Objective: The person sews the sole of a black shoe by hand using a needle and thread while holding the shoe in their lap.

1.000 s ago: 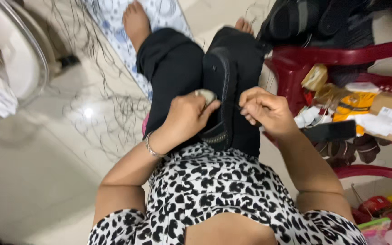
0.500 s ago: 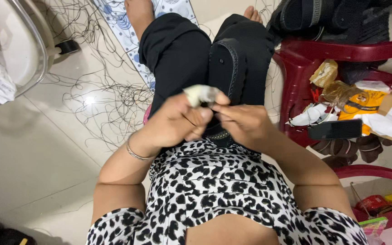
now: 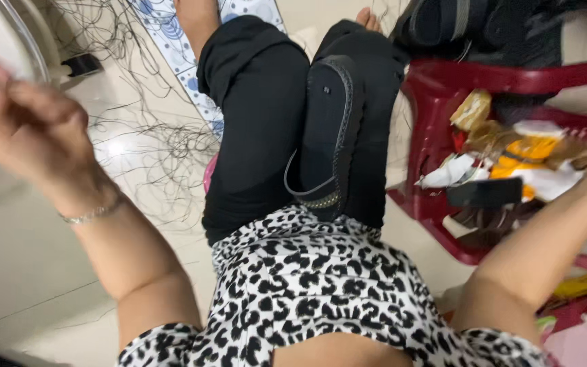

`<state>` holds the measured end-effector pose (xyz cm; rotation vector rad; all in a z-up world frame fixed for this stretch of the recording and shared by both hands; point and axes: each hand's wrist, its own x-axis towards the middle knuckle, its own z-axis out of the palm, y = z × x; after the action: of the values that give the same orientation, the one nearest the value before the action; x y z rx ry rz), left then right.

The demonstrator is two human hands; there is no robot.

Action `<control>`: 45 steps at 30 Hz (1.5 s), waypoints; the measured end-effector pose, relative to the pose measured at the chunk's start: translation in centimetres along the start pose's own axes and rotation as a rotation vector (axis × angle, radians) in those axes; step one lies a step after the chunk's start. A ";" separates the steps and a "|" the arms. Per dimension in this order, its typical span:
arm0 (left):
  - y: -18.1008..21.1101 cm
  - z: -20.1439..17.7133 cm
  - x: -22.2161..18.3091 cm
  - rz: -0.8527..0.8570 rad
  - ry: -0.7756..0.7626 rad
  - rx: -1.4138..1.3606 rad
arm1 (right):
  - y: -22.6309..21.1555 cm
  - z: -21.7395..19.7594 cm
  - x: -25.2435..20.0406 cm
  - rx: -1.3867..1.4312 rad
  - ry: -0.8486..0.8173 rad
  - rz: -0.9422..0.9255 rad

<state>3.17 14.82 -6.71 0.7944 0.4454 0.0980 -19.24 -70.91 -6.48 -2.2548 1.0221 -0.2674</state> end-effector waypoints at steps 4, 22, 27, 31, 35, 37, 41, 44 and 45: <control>-5.0 1.9 1.7 0.338 -0.067 1.851 | -20.9 12.3 -8.7 -0.024 -0.278 -0.350; -9.2 18.8 -12.1 -0.584 -1.092 0.458 | -29.4 14.5 -20.1 0.153 -0.995 -0.477; -7.9 19.6 -8.0 0.071 -0.742 0.596 | -30.4 13.2 -19.5 0.111 -1.045 -0.630; -9.9 17.5 -4.0 0.092 -0.454 0.493 | -31.2 15.6 -19.4 0.555 -1.037 -0.664; -12.6 12.7 -0.5 -0.385 -0.335 -0.096 | -32.1 19.7 -20.2 1.075 -0.898 -0.185; -12.5 14.5 -1.7 -0.318 -0.242 -0.008 | -30.6 19.7 -20.0 1.035 -0.892 -0.062; -13.4 12.4 -5.9 0.542 -0.471 1.514 | -30.2 17.4 -18.0 0.705 -0.887 -0.353; -15.0 18.3 -12.7 0.358 -1.027 1.286 | -36.9 14.3 -19.3 0.303 -0.790 -0.852; -13.6 17.9 -12.6 0.358 -1.023 1.291 | -37.7 13.9 -19.5 0.307 -0.794 -0.853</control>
<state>-1.73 -9.82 -1.00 2.0205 -0.7285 -0.3018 -3.85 -31.52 7.95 -2.0737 -0.3837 0.1259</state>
